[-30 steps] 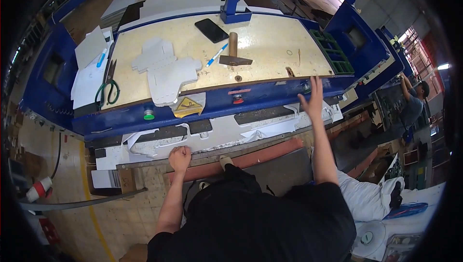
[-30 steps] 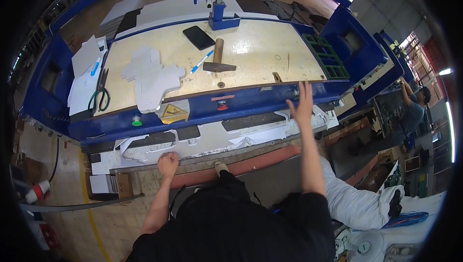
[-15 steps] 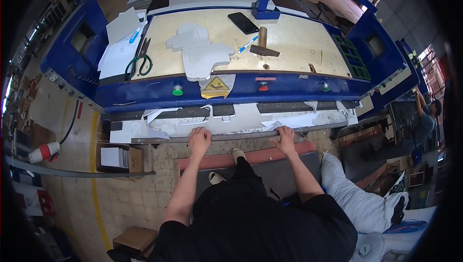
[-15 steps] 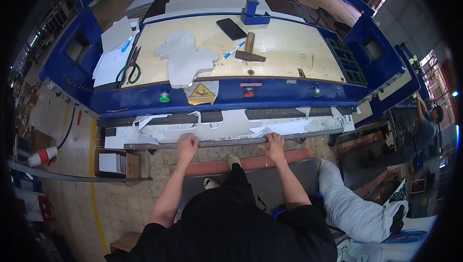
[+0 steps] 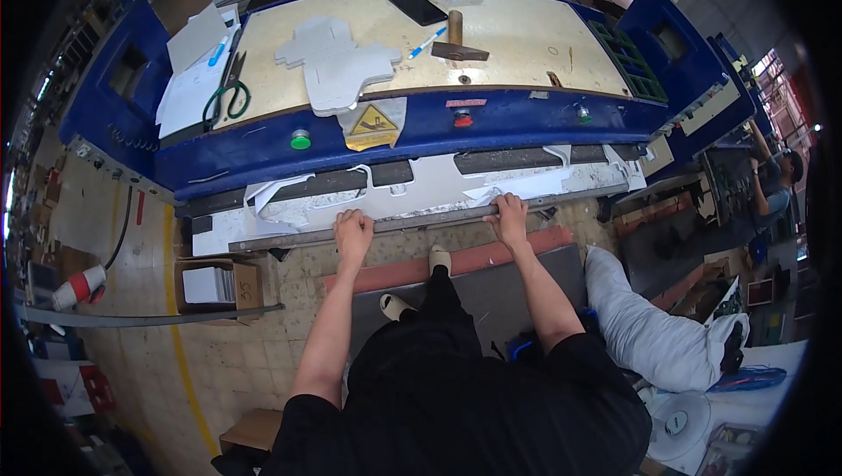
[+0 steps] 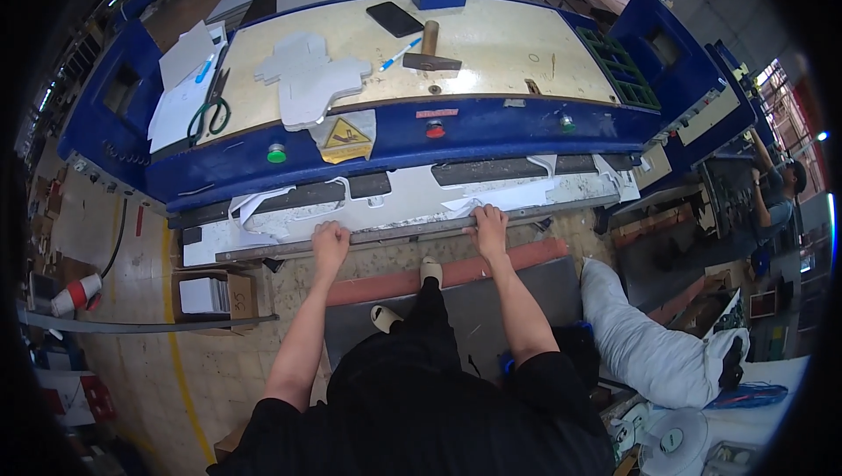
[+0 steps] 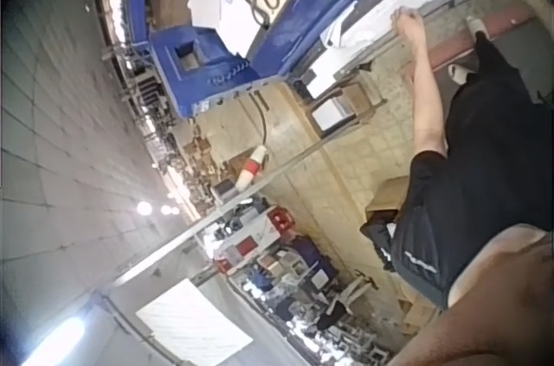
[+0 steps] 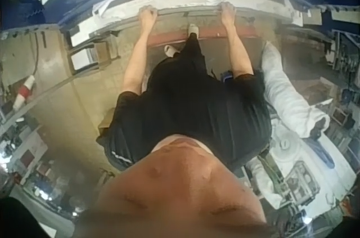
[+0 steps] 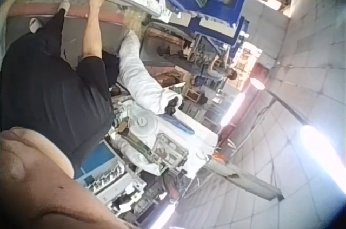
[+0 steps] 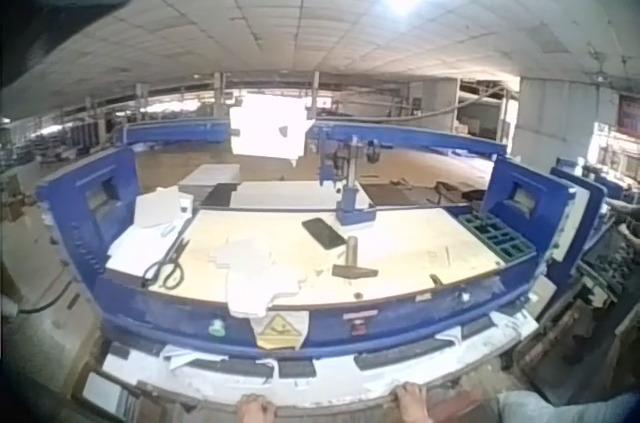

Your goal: Using a die-cutting machine to cut shoe components from material sheets.

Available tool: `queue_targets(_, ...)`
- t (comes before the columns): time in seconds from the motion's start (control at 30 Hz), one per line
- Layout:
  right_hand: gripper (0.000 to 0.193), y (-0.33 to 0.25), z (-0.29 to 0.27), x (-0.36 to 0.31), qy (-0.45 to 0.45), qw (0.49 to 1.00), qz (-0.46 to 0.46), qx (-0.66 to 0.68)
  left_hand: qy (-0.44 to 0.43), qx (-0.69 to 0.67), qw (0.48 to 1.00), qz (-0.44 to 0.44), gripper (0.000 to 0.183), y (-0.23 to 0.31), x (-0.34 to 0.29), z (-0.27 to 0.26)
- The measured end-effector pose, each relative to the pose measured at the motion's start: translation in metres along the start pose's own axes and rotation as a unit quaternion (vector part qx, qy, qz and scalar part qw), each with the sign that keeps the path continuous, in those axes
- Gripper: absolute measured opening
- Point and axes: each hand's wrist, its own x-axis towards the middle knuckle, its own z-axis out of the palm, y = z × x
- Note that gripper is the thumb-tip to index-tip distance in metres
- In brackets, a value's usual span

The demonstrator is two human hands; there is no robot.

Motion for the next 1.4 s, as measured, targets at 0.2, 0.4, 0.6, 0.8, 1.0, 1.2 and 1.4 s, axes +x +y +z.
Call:
queue_targets(0.2,0.039,0.002,0.000,-0.026,-0.036,0.999,0.015,0.003,-0.004,-0.018,1.000,0.008,0.018,-0.003,-0.025,0.002)
queue_targets(0.4,0.039,0.009,-0.018,-0.060,-0.139,0.990,0.010,0.009,-0.077,-0.034,0.996,-0.007,0.023,-0.006,-0.066,-0.011)
queue_targets(0.6,0.044,0.005,-0.049,0.002,-0.585,0.809,0.009,0.059,-0.391,-0.037,0.911,-0.128,0.035,0.002,-0.042,-0.059)
queue_targets(0.8,0.045,-0.032,-0.045,0.092,-0.268,0.961,0.036,0.065,-0.151,-0.199,0.966,-0.061,0.020,0.066,0.040,0.001)
queue_targets(1.0,0.102,-0.014,-0.011,0.113,-0.257,0.955,-0.103,-0.103,-0.100,-0.058,0.986,0.117,0.046,0.104,0.073,0.147)
queue_targets(1.2,0.107,-0.012,-0.037,0.130,-0.372,0.918,-0.095,-0.102,-0.114,0.101,0.979,0.136,0.052,0.109,0.064,0.161)
queue_targets(1.4,0.103,0.013,-0.110,0.156,-0.401,0.904,-0.105,0.102,-0.126,0.126,0.976,0.122,0.051,0.110,0.055,0.158)
